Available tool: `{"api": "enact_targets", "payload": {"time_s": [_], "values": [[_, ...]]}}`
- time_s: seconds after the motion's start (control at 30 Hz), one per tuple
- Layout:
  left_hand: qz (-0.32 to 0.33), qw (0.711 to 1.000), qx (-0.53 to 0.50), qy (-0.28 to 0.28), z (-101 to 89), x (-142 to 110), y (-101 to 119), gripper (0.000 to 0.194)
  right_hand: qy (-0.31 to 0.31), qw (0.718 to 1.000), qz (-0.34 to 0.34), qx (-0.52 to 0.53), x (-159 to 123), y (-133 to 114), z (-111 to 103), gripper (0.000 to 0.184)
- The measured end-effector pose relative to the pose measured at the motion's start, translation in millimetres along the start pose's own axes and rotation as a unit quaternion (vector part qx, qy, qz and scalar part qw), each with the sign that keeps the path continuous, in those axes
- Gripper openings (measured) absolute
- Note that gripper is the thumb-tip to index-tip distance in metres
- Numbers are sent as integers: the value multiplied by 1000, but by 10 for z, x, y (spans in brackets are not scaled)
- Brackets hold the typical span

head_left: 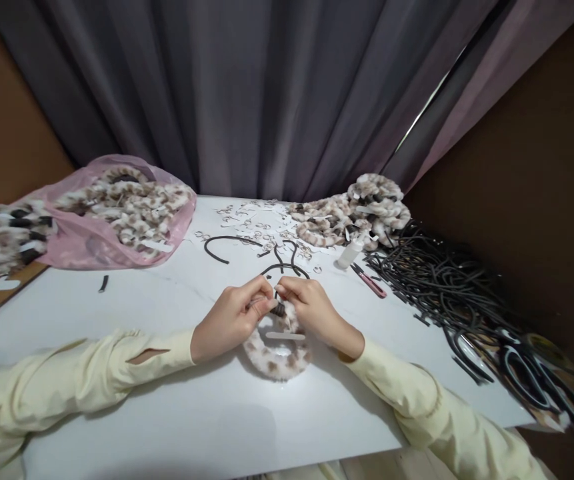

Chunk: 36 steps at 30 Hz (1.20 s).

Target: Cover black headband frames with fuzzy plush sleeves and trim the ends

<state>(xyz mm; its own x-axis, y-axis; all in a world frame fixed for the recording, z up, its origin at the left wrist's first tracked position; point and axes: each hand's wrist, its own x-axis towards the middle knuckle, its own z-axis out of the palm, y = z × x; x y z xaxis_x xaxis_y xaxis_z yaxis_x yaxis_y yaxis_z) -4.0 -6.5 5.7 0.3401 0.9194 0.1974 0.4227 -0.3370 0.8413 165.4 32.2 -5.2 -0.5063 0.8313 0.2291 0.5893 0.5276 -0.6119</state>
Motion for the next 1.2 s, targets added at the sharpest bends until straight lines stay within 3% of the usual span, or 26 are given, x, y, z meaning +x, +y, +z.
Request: {"api": "enact_targets", "payload": {"time_s": [0.17,0.33,0.4,0.47,0.63,0.77,0.9,1.03,1.13,1.2], "values": [[-55,996,-55,-30,89,52,-139,10,-12,1000,20,16,71,176,81,21],[-116,972,-202,15,132,135,-240,19,156,987,-44,19,11,104,-36,17],[-152,950,-271,40,113,168,-268,21,181,979,-84,30,-63,-17,-88,17],[-183,919,-344,56,87,200,-306,20,139,986,-77,53,-131,-125,-95,20],[-222,832,-505,57,56,254,-410,17,-38,999,24,14,-184,-195,32,24],[-212,789,-577,20,68,260,-439,20,-40,998,20,-51,-176,-163,112,26],[-207,770,-604,-13,67,252,-429,19,-8,987,9,-159,-183,-128,166,30],[-199,753,-627,-30,59,254,-416,20,-22,961,24,-274,-158,-95,211,29],[-202,751,-627,-38,65,251,-418,22,-39,957,36,-287,-128,-79,229,27],[-193,769,-609,-26,76,239,-418,23,-34,967,47,-247,-113,-67,240,26]]}}
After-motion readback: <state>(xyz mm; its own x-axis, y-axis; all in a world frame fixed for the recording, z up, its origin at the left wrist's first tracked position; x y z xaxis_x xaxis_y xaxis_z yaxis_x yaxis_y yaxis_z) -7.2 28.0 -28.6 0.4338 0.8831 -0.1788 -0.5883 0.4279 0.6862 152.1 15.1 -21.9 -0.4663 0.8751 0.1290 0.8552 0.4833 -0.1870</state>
